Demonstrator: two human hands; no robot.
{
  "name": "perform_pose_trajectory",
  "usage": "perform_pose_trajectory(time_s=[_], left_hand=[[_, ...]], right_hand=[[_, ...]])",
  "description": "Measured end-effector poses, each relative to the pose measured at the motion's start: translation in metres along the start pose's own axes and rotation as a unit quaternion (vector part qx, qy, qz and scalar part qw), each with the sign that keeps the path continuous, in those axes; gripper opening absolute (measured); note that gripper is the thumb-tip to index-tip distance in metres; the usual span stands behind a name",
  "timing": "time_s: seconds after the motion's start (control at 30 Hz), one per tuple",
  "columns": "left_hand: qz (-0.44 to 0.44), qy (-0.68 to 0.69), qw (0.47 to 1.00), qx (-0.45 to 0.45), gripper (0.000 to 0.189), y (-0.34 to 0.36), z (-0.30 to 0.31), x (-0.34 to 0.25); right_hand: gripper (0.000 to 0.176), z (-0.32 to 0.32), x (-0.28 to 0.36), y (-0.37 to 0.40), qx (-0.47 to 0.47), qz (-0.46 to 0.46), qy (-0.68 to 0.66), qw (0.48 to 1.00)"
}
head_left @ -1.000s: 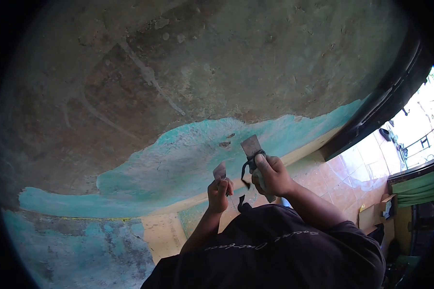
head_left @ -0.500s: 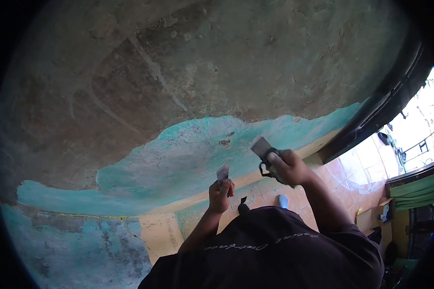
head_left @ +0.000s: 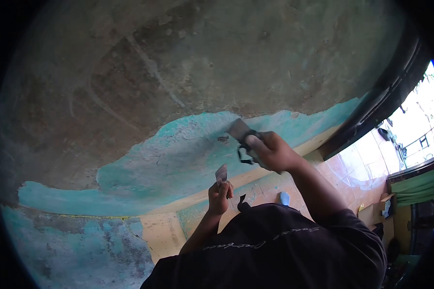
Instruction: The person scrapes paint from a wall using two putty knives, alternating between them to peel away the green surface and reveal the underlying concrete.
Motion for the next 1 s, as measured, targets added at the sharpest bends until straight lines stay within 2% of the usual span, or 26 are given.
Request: perform_pose_trajectory(time_s=[0.13, 0.23, 0.37, 0.47, 0.57, 0.6, 0.7, 0.8, 0.83, 0.87, 0.97, 1.0], left_hand=[[-0.017, -0.015, 1.0, 0.014, 0.039, -0.006, -0.012, -0.007], [-0.01, -0.008, 1.0, 0.015, 0.036, -0.013, -0.02, -0.003], [0.01, -0.024, 1.0, 0.017, 0.034, -0.015, -0.03, 0.0], [0.014, -0.029, 0.999, 0.021, 0.034, -0.019, -0.036, 0.002], [0.011, -0.031, 0.999, 0.033, 0.035, -0.023, -0.042, 0.006], [0.007, -0.032, 0.999, 0.04, 0.035, -0.026, -0.045, 0.006], [0.01, -0.034, 0.999, 0.035, 0.036, -0.029, -0.053, 0.0], [-0.023, -0.04, 0.999, 0.024, 0.035, -0.031, -0.05, -0.01], [-0.01, -0.033, 0.999, 0.018, 0.034, -0.032, -0.048, -0.007], [0.003, -0.027, 1.0, 0.013, 0.034, -0.031, -0.046, -0.004], [0.018, -0.032, 0.999, 0.008, 0.034, -0.027, -0.047, 0.0], [0.014, -0.039, 0.999, 0.008, 0.035, -0.027, -0.048, -0.001]], right_hand=[[0.041, -0.016, 0.011, 0.0, 0.031, 0.055, -0.067, 0.996], [0.037, -0.008, -0.036, 0.012, -0.001, -0.032, -0.177, 0.984], [0.035, 0.019, -0.1, 0.038, -0.104, -0.074, -0.204, 0.971], [0.035, 0.028, -0.124, 0.052, -0.111, -0.126, -0.28, 0.945], [0.035, 0.032, -0.082, 0.039, -0.103, -0.108, -0.283, 0.947], [0.036, 0.033, -0.067, 0.029, -0.098, -0.09, -0.32, 0.938], [0.037, 0.033, -0.068, 0.019, -0.081, -0.063, -0.314, 0.944], [0.035, 0.032, -0.091, 0.033, -0.102, -0.106, -0.316, 0.937], [0.035, 0.033, -0.096, 0.034, -0.108, -0.114, -0.314, 0.936], [0.035, 0.036, -0.094, 0.034, -0.127, -0.092, -0.284, 0.946], [0.036, 0.044, -0.051, 0.015, -0.103, -0.015, -0.264, 0.959], [0.037, 0.04, -0.051, 0.014, -0.069, -0.02, -0.313, 0.947]])
Point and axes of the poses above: each hand's wrist, its own y-axis away from the middle knuckle, its own z-axis out of the back of the hand, x = y × z, the point moved 8 cm from there along -y, towards the middle knuckle, and after that the axes turned 3 degrees about -z, right-handed, at the moved point
